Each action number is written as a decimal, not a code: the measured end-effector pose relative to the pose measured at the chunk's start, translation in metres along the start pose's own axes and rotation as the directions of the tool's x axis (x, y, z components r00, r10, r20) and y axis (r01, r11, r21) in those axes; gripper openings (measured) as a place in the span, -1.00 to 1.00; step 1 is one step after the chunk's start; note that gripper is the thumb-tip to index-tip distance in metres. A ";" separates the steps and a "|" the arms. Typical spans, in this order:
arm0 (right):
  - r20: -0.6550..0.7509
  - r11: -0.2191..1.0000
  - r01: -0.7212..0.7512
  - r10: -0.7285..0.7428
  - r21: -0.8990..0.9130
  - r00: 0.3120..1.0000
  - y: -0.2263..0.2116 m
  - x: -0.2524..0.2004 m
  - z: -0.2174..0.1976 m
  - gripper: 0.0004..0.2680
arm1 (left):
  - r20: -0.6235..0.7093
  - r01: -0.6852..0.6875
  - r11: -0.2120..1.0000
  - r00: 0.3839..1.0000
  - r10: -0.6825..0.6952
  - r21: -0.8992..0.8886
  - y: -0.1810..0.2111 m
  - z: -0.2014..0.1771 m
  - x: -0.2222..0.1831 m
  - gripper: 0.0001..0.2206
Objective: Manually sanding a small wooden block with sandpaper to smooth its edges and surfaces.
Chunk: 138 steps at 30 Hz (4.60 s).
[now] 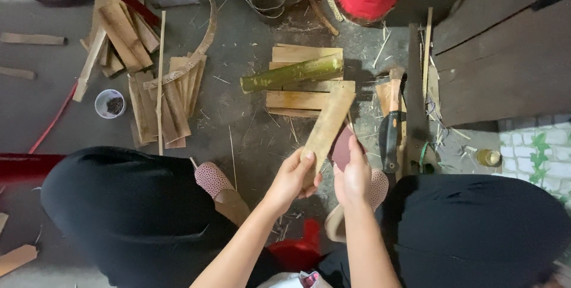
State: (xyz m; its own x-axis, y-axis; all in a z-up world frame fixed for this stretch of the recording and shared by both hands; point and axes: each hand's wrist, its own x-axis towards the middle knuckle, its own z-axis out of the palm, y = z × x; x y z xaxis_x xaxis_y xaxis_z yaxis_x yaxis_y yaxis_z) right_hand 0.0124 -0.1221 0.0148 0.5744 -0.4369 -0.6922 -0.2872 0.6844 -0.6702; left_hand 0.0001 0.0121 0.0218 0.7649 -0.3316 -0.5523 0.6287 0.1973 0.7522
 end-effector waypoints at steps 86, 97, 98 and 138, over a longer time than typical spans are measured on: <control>-0.029 0.993 0.099 -0.101 -0.069 0.994 0.009 0.023 -0.006 -0.79 | 0.144 0.131 0.985 0.983 -0.114 -0.116 0.005 0.001 0.001 -0.73; -0.036 0.988 -0.047 0.042 -0.150 0.998 -0.026 -0.045 0.047 -0.48 | -0.058 -0.021 0.930 0.997 0.046 0.366 -0.015 0.003 0.010 -0.82; -0.034 0.987 -0.048 0.043 -0.151 0.999 -0.021 -0.041 0.045 -0.48 | -0.060 -0.022 0.930 0.997 0.047 0.366 -0.012 0.005 0.007 -0.82; -0.088 0.988 -0.097 0.107 0.119 0.990 -0.027 -0.030 0.039 -0.56 | -0.097 0.026 0.744 0.994 0.053 0.667 0.015 0.013 -0.014 -0.76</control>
State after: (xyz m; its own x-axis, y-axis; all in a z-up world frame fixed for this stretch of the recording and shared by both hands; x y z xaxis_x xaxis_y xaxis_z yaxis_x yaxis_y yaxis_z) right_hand 0.0322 -0.1044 0.0639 0.4704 -0.4106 -0.7811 -0.2484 0.7878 -0.5636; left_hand -0.0024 0.0074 0.0457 0.8071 -0.2292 -0.5441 0.3939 -0.4775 0.7854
